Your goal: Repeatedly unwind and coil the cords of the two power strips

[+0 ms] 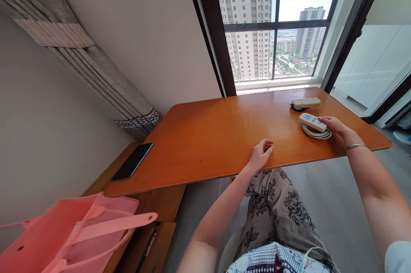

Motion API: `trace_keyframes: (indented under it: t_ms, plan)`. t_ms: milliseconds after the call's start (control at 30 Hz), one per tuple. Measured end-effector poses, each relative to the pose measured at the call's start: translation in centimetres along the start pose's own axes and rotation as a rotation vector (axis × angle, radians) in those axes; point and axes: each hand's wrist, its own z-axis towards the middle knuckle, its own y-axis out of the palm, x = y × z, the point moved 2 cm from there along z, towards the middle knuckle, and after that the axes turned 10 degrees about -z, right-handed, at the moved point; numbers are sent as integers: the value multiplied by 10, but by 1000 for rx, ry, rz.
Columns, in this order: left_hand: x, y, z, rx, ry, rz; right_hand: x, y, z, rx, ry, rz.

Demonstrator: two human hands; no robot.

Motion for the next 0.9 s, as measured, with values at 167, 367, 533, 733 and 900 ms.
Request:
trace_keyframes:
  t_ms: [167,367,533,733,900]
  plan:
    - [1,1,-1,-30,32,57,-8,-5,2,-18,6,-90]
    - [5,3,-3,-60,42,106,-6,-1,-4,84,-75,-166]
    - [6,2,-4,-77,56,156,-12,9,-13,261,-319,-403]
    - [4,1,-5,-99,62,196,-32,35,-53,457,-540,-758]
    - [4,2,-5,-102,77,206,-31,57,-78,393,-536,-993]
